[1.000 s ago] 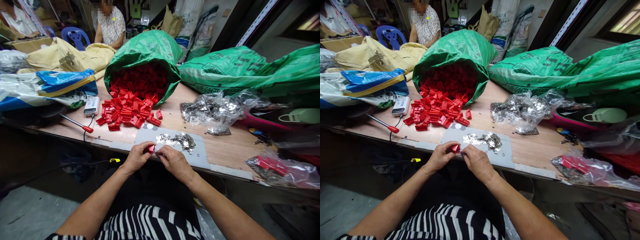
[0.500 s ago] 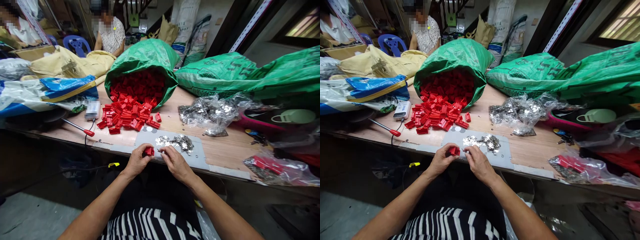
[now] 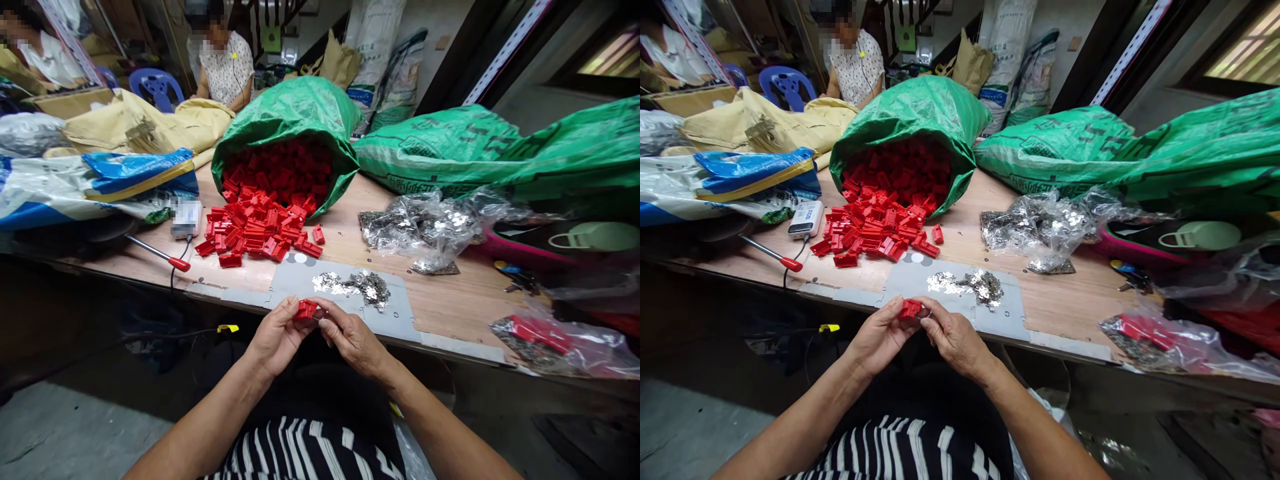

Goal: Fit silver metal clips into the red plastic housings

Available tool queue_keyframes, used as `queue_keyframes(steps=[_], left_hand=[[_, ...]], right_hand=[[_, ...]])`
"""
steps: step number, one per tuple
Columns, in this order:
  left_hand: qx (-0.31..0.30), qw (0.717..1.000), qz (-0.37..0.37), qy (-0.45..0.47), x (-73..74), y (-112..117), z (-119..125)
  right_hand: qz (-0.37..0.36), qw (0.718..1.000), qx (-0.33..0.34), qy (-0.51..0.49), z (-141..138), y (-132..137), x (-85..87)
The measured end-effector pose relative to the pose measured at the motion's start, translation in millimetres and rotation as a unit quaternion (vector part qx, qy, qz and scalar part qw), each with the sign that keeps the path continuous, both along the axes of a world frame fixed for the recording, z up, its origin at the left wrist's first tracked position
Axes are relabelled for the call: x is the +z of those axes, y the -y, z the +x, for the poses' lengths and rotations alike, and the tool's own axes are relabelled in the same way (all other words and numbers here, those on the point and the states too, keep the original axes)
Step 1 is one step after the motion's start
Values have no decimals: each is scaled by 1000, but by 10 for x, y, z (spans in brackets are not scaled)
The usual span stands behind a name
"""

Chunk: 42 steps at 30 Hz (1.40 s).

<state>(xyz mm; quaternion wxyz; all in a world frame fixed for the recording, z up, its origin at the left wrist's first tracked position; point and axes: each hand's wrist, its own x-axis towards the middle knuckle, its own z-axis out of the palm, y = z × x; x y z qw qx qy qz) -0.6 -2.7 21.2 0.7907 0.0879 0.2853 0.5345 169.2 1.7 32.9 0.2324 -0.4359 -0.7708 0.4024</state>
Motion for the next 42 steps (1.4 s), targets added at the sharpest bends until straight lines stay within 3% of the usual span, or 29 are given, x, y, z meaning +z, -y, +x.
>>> queue_keyframes(steps=[7, 14, 19, 23, 29, 32, 35, 39, 42], left_hand=[[-5, 997, -71, 40, 33, 36, 62], [10, 993, -104, 47, 42, 71, 107], [31, 993, -99, 55, 47, 81, 125], [7, 996, -72, 60, 11, 123, 152], [-61, 997, -43, 32, -94, 273, 237], [-134, 990, -45, -20, -152, 349, 273], [-195, 975, -67, -84, -221, 381, 275], [-204, 969, -87, -106, -299, 362, 245], [-197, 972, -80, -100, -321, 348, 236]], right_hand=[[34, 999, -7, 6, 28, -8, 14], [97, 994, 6, 42, 48, -26, -19], [119, 991, -33, 51, 12, -15, -46], [60, 997, -34, -18, 34, -12, -25], [-121, 988, -25, -97, 201, 113, -76], [-177, 979, -14, -104, 357, 232, -104], [-186, 981, -35, -42, 634, 341, -102], [-133, 980, -92, 118, 1186, 447, -136], [-111, 951, -143, 250, 1597, 503, -238]])
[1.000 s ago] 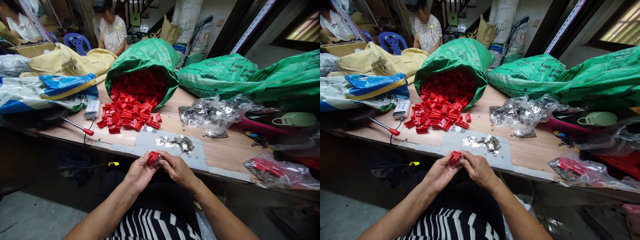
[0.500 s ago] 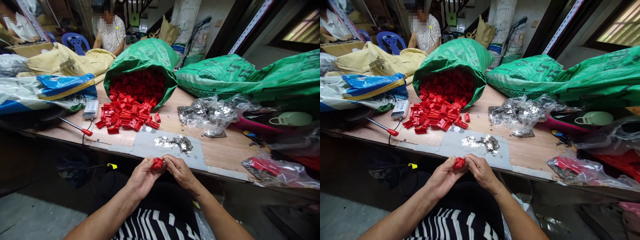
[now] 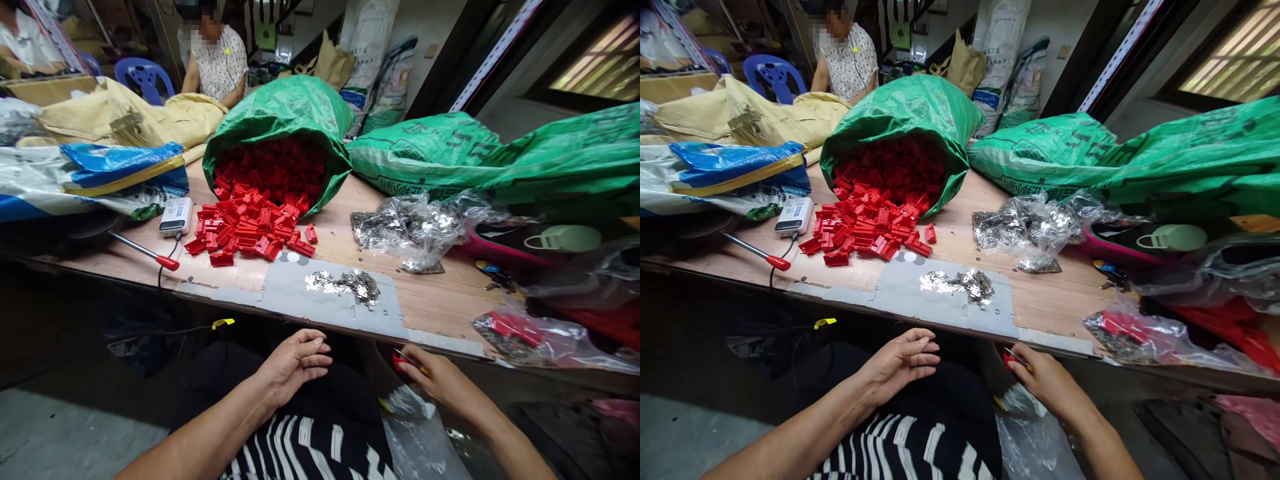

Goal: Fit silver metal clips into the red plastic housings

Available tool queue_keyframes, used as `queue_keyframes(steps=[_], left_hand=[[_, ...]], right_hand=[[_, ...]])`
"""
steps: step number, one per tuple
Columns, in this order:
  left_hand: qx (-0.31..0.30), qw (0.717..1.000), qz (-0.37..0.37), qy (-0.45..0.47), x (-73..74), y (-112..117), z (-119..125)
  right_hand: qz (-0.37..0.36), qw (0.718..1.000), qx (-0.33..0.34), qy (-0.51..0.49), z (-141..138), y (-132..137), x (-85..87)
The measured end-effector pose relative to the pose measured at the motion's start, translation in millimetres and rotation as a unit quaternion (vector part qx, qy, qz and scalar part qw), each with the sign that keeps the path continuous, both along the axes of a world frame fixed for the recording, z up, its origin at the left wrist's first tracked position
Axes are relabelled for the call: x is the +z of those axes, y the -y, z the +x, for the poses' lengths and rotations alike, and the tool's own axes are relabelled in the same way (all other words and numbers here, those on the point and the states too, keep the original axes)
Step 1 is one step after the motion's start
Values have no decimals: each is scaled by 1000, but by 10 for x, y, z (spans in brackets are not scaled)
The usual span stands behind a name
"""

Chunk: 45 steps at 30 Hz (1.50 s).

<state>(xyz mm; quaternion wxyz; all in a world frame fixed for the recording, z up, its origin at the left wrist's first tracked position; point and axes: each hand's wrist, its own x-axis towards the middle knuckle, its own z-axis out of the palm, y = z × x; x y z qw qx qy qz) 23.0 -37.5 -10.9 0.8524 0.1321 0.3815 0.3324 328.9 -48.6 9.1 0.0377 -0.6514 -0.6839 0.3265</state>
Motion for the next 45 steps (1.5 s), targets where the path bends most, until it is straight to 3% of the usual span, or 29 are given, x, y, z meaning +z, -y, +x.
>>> queue_keyframes(steps=[4, 9, 15, 20, 25, 28, 34, 37, 41, 45], left_hand=[[-3, 1000, -1, -5, -6, 3, 1], [16, 1000, -7, -18, -34, -9, -32], [22, 1000, -7, -21, -56, -11, -37], [31, 999, 7, -23, -46, -19, -29], [54, 998, 5, -39, -86, -54, -56], [67, 997, 2, -42, -102, -69, -76], [97, 993, 19, -57, -75, -90, -136], [119, 989, 37, -78, -66, -113, -179], [170, 973, 91, -125, -46, -137, -216], [244, 917, 220, -225, -9, -125, -250]], right_hand=[[5, 996, -36, 82, 297, 33, -151], [13, 999, -13, 48, 144, -9, -125], [-12, 992, 63, -108, -462, -193, 264], [79, 981, 111, -142, -986, -559, 453], [186, 964, 142, -123, -1550, -1047, 373], [230, 945, 197, -119, -1902, -1282, 274], [222, 948, 229, -13, -2403, -1540, 137], [221, 948, 226, -38, -2457, -1577, 146], [217, 940, 221, -145, -2296, -1439, 236], [187, 932, 197, -242, -2010, -1056, 423]])
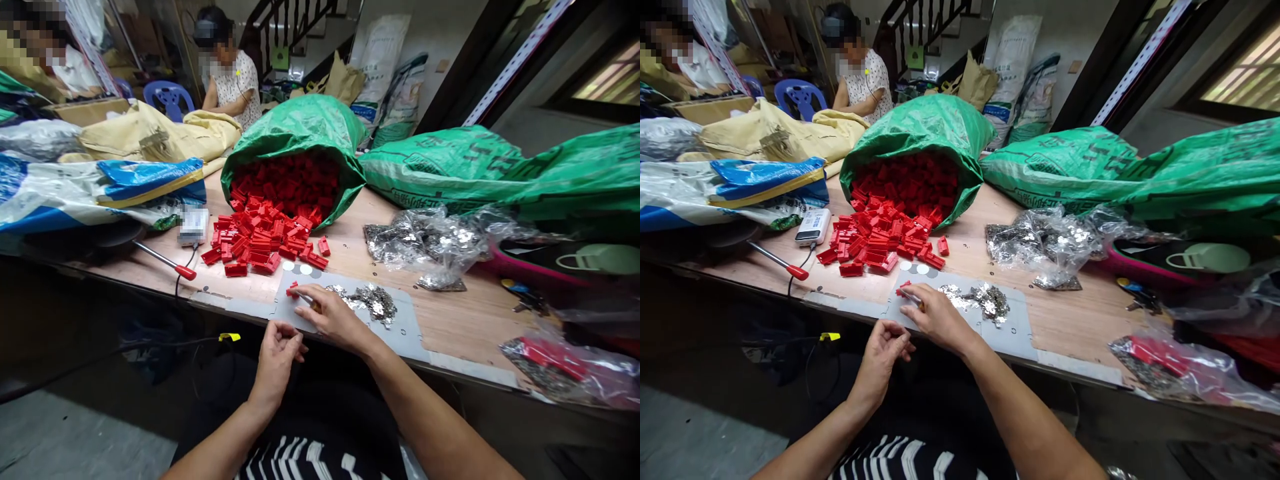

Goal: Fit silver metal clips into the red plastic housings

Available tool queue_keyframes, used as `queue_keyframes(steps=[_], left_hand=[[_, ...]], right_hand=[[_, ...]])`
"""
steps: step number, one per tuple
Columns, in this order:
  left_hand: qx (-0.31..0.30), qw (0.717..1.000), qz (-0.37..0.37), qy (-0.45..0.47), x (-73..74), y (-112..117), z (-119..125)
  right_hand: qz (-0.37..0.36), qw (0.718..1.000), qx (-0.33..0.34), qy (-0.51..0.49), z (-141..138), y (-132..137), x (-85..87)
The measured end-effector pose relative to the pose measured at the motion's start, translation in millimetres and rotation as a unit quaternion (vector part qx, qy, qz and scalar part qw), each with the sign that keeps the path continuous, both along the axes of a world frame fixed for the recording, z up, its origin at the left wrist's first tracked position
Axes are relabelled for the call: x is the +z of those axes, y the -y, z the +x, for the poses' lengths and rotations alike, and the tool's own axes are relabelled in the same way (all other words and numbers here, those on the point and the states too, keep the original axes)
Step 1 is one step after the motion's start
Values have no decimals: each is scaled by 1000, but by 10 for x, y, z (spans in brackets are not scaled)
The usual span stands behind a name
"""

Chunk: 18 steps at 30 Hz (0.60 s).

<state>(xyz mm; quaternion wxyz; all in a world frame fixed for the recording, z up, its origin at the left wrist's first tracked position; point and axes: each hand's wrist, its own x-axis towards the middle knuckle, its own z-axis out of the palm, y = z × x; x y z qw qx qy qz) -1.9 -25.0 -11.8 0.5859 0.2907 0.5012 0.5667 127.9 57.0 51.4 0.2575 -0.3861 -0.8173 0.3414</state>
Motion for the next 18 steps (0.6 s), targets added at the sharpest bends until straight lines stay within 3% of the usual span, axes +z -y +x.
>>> queue_keyframes(steps=[3, 5, 7, 9, 12, 14, 16, 18], left_hand=[[32, 981, 101, -163, 30, -2, -51], [7, 949, 162, -271, 41, -19, -80], [-40, 919, 217, -327, 42, -36, -88], [-66, 907, 248, -334, 36, -42, -76], [-73, 938, 196, -277, 33, -31, -43], [-76, 965, 136, -210, 40, -23, -23], [-78, 979, 103, -157, 52, -19, -7], [-80, 983, 95, -135, 62, -19, 7]], right_hand=[[-66, 997, 24, -27, 151, 329, 141], [-95, 994, 41, -43, 212, 496, 180], [-113, 991, 48, -58, 273, 585, 158], [-116, 991, 20, -58, 364, 591, 90], [-34, 991, -130, 28, 558, 480, -45], [32, 961, -239, 134, 678, 379, -126], [60, 928, -290, 224, 752, 295, -186], [67, 912, -297, 276, 771, 243, -222]])
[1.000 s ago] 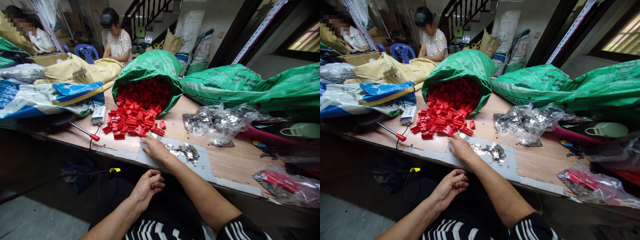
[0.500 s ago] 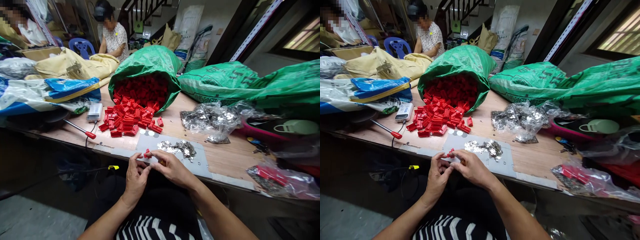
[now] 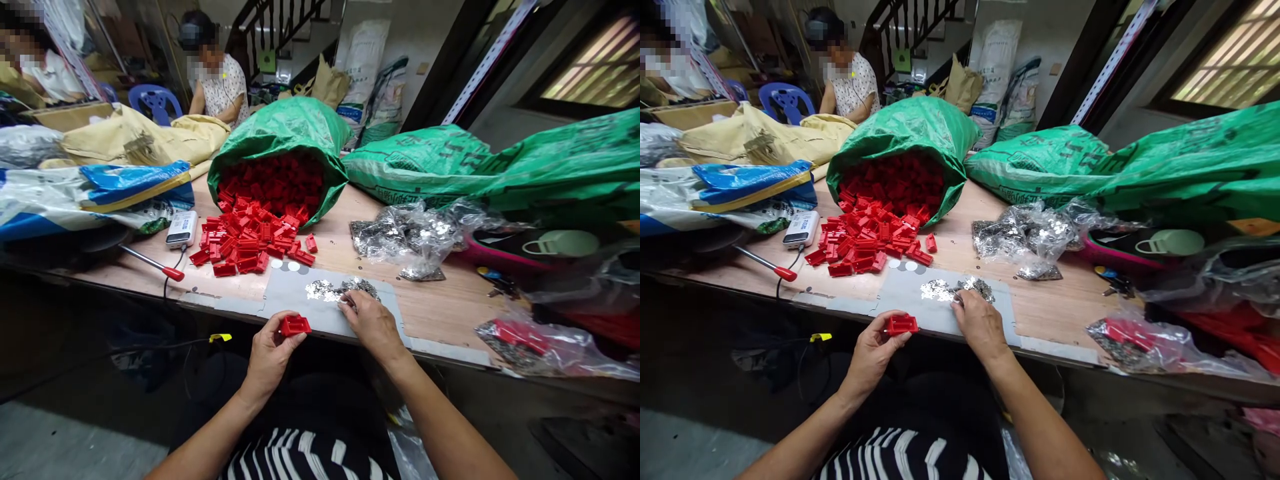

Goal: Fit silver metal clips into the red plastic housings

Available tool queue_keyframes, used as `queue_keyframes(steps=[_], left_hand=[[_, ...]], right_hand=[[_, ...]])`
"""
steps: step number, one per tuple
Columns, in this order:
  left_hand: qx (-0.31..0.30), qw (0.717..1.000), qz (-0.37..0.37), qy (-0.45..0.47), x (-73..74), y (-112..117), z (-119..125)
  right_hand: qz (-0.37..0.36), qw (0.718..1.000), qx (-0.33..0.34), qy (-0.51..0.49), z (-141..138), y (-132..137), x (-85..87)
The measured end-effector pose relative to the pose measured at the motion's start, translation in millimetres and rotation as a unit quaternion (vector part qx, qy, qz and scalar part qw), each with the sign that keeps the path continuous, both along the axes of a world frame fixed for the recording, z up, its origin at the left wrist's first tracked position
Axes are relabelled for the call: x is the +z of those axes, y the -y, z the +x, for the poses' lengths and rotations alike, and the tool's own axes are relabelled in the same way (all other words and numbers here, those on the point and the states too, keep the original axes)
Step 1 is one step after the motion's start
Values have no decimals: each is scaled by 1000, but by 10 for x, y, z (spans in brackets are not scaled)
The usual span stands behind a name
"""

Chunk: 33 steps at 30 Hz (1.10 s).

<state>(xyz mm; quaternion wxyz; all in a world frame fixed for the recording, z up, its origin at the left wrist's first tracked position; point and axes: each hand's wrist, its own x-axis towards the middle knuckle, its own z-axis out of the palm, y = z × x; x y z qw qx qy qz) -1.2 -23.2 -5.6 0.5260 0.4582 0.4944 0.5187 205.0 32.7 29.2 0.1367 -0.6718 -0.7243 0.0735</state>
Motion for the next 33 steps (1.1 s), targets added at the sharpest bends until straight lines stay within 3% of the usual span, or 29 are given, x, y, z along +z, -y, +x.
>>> queue_keyframes(steps=[6, 14, 19, 23, 27, 33], left_hand=[[0, 1000, -7, 12, -1, -4, 5], [6, 1000, 2, -3, 24, -27, -10], [14, 1000, 13, -6, 10, -30, -3], [24, 996, 64, -64, 2, -20, -3], [31, 975, 152, -157, 26, -12, -9], [37, 944, 237, -227, 81, -1, 6]], right_hand=[[-7, 998, 6, 62, -63, -49, -1], [6, 998, 25, 52, 26, -17, -17], [-7, 996, 48, -73, 64, 53, 81], [-36, 967, 123, -220, -30, 152, 211], [-33, 950, 161, -264, -175, 237, 266], [0, 943, 207, -261, -304, 286, 155]])
